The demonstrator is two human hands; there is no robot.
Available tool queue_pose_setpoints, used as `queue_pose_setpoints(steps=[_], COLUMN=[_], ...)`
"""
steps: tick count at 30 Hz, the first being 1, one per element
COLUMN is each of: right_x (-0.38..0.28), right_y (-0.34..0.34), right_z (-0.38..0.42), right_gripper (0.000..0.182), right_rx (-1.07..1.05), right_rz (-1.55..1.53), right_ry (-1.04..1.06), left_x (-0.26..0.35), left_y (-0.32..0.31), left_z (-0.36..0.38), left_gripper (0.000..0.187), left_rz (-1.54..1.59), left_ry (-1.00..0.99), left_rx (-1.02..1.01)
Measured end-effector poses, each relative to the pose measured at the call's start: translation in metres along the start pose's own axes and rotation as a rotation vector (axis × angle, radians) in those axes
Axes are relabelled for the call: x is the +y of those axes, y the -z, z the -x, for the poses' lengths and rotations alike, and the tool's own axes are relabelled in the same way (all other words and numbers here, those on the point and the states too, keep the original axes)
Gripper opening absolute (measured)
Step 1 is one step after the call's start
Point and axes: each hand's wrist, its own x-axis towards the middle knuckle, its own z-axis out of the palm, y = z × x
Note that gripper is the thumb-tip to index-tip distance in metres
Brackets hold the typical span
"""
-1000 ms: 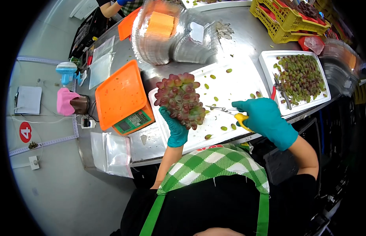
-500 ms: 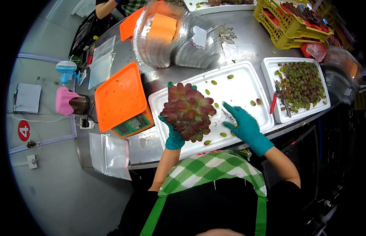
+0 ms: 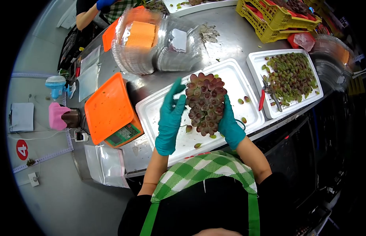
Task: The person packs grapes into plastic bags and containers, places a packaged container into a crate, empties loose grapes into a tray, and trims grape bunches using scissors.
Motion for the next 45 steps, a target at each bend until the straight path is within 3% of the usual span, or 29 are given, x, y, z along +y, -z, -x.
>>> queue_pose_setpoints(steps=[2, 4, 6, 7, 8, 13, 19, 26, 29, 30, 32, 33, 36, 37, 45], right_x=[-0.002, 0.002, 0.008, 0.01, 0.011, 0.022, 0.026, 0.03, 0.036, 0.037, 0.038, 0.037, 0.038, 0.038, 0.035], right_y=[-0.004, -0.002, 0.005, 0.009, 0.01, 0.028, 0.026, 0.024, 0.029, 0.03, 0.027, 0.025, 0.019, 0.018, 0.019], right_z=[0.005, 0.006, 0.006, 0.008, 0.008, -0.005, -0.005, -0.006, -0.008, -0.009, -0.009, -0.005, 0.001, 0.002, -0.01], right_gripper=[0.069, 0.067, 0.066, 0.063, 0.063, 0.059, 0.054, 0.054, 0.051, 0.05, 0.047, 0.044, 0.046, 0.045, 0.044], right_rx=[-0.004, -0.034, -0.01, -0.028, -0.013, -0.049, -0.014, -0.05, -0.171, -0.201, -0.257, -0.369, -0.406, -0.358, -0.318], right_rz=[0.061, 0.064, 0.037, 0.087, 0.057, -0.044, -0.076, -0.021, -0.072, -0.034, 0.042, -0.086, 0.248, 0.162, 0.236], right_ry=[-0.007, -0.012, -0.056, -0.034, -0.058, -0.111, -0.124, -0.075, -0.012, 0.01, 0.056, 0.001, 0.07, -0.009, -0.065], left_x=[0.005, 0.009, 0.018, 0.015, 0.01, 0.006, -0.004, -0.01, -0.015, -0.017, -0.021, -0.021, -0.019, -0.018, -0.014], left_y=[-0.003, -0.008, -0.019, -0.023, -0.027, -0.025, -0.014, -0.002, -0.004, -0.006, -0.011, -0.01, -0.004, -0.001, 0.0], left_z=[-0.012, -0.022, -0.026, -0.028, -0.027, -0.029, -0.017, 0.011, 0.034, 0.039, 0.048, 0.05, 0.056, 0.057, 0.07], left_gripper=[0.048, 0.05, 0.048, 0.042, 0.034, 0.024, 0.032, 0.046, 0.051, 0.052, 0.048, 0.045, 0.037, 0.034, 0.031], left_rz=[-0.231, -0.341, -0.397, -0.307, -0.079, -0.065, 0.068, -0.022, -0.015, -0.033, -0.005, -0.022, -0.109, -0.16, -0.176], left_ry=[-0.24, -0.471, -0.527, -0.487, -0.253, -0.118, -0.156, -0.255, -0.308, -0.406, -0.455, -0.477, -0.541, -0.56, -0.617], left_rx=[0.104, 0.081, -0.023, -0.117, -0.195, -0.162, -0.054, 0.037, 0.037, 0.056, 0.12, 0.127, 0.156, 0.166, 0.251])
